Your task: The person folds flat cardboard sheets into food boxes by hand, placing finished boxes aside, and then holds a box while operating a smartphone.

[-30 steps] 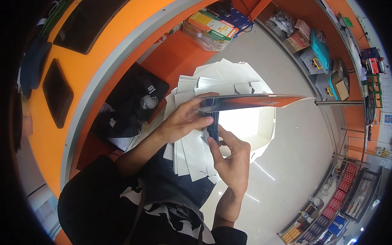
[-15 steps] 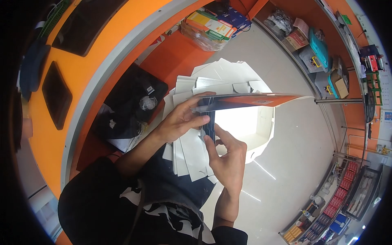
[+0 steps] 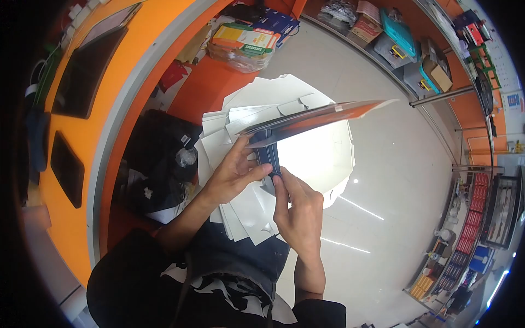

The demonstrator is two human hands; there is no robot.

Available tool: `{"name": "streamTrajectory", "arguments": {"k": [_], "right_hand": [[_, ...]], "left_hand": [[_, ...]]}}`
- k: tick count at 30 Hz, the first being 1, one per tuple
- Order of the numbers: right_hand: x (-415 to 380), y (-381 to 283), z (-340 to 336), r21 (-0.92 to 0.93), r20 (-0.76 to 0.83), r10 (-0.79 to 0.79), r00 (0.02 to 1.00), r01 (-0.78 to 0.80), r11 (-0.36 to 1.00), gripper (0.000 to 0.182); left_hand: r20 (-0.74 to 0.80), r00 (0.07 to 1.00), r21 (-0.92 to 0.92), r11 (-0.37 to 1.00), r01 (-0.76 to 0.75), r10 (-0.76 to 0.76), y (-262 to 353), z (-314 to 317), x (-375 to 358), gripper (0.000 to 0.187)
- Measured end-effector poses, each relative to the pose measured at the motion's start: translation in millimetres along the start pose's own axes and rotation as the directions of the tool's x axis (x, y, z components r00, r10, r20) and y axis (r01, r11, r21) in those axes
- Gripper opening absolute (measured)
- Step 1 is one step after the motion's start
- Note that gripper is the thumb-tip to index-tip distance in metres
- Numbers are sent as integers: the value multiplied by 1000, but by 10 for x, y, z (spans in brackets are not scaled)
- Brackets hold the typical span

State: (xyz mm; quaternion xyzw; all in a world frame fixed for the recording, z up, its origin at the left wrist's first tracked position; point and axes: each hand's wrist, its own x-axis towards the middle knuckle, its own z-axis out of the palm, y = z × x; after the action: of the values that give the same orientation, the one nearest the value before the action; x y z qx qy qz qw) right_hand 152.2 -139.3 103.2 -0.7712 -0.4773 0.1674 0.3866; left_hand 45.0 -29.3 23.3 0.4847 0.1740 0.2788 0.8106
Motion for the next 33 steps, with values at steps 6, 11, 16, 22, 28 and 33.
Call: {"name": "streamTrajectory", "arguments": {"k": [6,11,16,22,28,33], "right_hand": [[-46,96,58,-121,-130,-180,975,164,979,19],[-45,129,15,-156,-186,-156,970,127,979,13],[-69,245,-70,-136,-135,-138,981,120,983,23],[-80,331,-209,-237,-22,-240,970,228,944,37],[67,770,-720,-292,-504,-167,848,15,956,39],[65,1024,-689,54,-342,191,920,-184,981,26]], "left_hand": [[19,998,-104,993,55,-53,37,101,46,69],[-97,992,-171,984,57,-74,-116,178,84,55],[-93,994,-136,990,37,-50,-229,215,133,55],[-120,988,-158,984,81,-101,-270,175,169,63],[-34,979,-83,977,197,-200,-118,-48,219,66],[38,966,12,967,254,-254,-49,-123,198,76]]}}
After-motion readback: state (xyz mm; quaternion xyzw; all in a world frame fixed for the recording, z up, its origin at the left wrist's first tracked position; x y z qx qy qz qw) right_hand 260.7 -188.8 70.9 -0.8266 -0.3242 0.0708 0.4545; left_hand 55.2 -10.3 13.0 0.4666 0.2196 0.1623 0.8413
